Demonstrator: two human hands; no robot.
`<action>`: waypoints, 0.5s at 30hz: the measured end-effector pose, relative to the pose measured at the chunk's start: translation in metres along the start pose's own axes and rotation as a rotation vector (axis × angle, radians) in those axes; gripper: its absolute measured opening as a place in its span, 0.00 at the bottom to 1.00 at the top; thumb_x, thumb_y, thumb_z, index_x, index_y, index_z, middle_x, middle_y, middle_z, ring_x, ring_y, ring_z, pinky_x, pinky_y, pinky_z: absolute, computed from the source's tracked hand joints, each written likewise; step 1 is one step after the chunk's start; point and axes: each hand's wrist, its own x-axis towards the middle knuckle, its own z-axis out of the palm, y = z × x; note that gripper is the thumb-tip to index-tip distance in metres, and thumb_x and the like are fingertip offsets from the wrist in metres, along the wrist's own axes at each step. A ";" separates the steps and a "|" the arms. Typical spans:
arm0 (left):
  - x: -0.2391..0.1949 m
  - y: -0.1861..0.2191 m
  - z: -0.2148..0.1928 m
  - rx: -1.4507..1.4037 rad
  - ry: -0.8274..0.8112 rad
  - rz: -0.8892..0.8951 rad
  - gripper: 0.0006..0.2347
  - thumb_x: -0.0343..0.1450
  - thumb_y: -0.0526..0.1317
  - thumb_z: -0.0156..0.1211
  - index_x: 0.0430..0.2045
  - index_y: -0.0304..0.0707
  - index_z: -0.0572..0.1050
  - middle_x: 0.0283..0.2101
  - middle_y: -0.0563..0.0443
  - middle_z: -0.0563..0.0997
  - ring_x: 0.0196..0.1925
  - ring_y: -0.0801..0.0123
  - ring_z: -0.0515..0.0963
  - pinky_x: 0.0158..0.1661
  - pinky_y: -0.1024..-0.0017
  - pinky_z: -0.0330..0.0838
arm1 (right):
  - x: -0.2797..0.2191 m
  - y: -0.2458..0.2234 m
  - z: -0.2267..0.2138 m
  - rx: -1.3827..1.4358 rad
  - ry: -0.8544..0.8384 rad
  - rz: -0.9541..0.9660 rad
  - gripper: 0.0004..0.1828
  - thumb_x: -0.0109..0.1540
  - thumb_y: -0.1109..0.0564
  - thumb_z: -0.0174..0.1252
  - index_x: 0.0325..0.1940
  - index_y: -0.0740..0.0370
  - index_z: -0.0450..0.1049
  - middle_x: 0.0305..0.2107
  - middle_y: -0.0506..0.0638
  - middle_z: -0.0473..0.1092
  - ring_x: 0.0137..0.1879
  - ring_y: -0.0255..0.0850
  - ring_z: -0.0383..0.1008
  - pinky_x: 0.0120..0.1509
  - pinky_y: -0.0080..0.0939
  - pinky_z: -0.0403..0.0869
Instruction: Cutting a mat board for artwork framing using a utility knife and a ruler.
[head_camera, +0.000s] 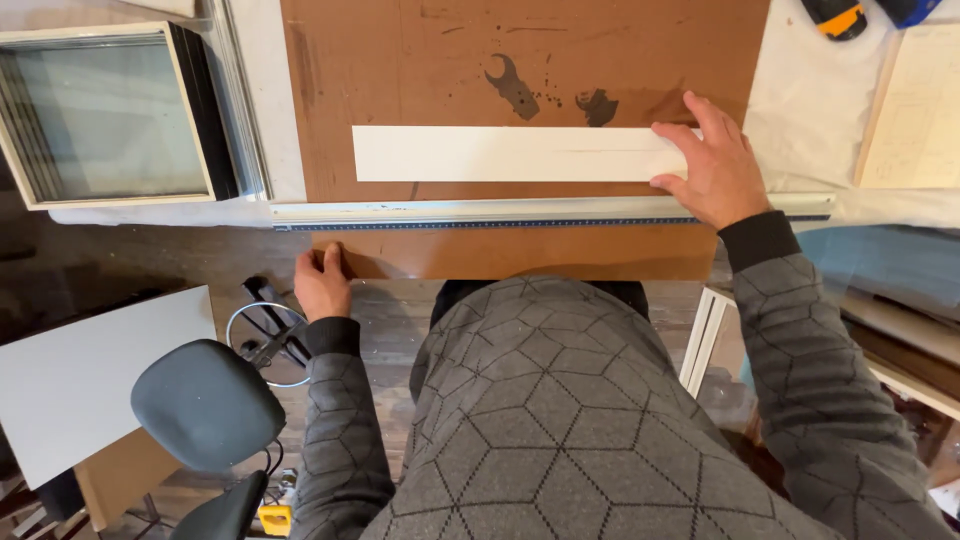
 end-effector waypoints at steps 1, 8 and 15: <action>-0.006 0.012 -0.007 0.013 -0.063 -0.090 0.18 0.75 0.48 0.61 0.46 0.27 0.76 0.44 0.33 0.83 0.46 0.48 0.83 0.51 0.58 0.74 | -0.001 0.000 0.000 0.005 -0.005 -0.005 0.38 0.54 0.49 0.73 0.68 0.52 0.73 0.75 0.60 0.56 0.77 0.59 0.56 0.76 0.57 0.62; -0.017 0.055 -0.036 0.139 0.151 0.375 0.26 0.71 0.40 0.65 0.61 0.25 0.66 0.63 0.27 0.68 0.64 0.41 0.67 0.62 0.54 0.65 | -0.015 -0.002 -0.007 -0.065 -0.039 -0.012 0.38 0.54 0.50 0.73 0.69 0.52 0.73 0.72 0.61 0.58 0.75 0.59 0.57 0.73 0.57 0.62; 0.032 0.078 -0.063 0.706 -0.085 0.836 0.25 0.69 0.31 0.60 0.65 0.40 0.68 0.66 0.45 0.71 0.73 0.50 0.65 0.65 0.51 0.59 | -0.067 0.020 -0.022 -0.166 -0.059 0.170 0.39 0.52 0.43 0.74 0.61 0.63 0.71 0.54 0.58 0.66 0.62 0.58 0.66 0.66 0.55 0.68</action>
